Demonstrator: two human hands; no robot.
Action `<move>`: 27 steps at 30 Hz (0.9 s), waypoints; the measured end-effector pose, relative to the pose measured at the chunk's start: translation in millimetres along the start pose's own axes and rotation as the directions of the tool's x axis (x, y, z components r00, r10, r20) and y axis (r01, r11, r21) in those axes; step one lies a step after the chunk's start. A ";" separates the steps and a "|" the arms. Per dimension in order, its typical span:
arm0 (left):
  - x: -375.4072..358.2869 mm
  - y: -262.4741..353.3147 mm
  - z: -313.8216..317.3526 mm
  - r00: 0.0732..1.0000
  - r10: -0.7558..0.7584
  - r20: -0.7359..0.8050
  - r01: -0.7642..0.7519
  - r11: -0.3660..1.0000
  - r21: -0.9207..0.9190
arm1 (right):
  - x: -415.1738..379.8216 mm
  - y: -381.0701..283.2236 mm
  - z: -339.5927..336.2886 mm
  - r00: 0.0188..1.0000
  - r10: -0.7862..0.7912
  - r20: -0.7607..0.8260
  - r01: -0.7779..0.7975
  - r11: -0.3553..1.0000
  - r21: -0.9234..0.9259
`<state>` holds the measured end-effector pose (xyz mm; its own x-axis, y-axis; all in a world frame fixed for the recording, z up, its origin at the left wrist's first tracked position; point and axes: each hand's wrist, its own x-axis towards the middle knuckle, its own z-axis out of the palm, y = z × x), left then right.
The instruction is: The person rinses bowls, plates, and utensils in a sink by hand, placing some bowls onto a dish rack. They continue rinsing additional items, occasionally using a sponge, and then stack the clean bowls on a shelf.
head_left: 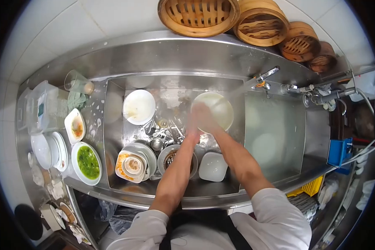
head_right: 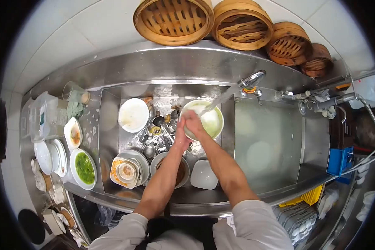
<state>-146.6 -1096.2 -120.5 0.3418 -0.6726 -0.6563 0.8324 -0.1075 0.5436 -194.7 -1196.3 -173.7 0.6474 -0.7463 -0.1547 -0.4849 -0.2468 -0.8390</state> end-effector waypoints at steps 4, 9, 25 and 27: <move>-11.2 24.3 -0.3 0.997 0.075 0.004 -0.075 0.989 0.128 | -17.1 -35.5 -13.4 0.966 -0.076 0.245 0.108 0.987 -0.122; -28.4 45.7 2.3 0.995 0.092 0.027 -0.095 0.902 0.421 | -11.3 -44.6 -82.9 0.824 -0.166 0.542 0.531 0.563 -0.634; 21.9 14.4 -11.1 0.916 0.394 0.073 -0.368 0.755 0.543 | -64.6 33.1 -6.6 0.968 0.150 0.201 0.003 0.793 -0.609; 23.1 17.8 -4.8 0.909 0.411 0.070 -0.348 0.655 0.671 | -67.5 0.7 -10.1 0.870 0.163 0.466 0.073 0.891 -0.449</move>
<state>-121.8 -1110.2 -128.5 0.6227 -0.7065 -0.3364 0.1338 -0.3274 0.9354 -244.6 -1152.3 -158.5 0.7579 -0.4012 -0.5144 -0.6483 -0.5519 -0.5246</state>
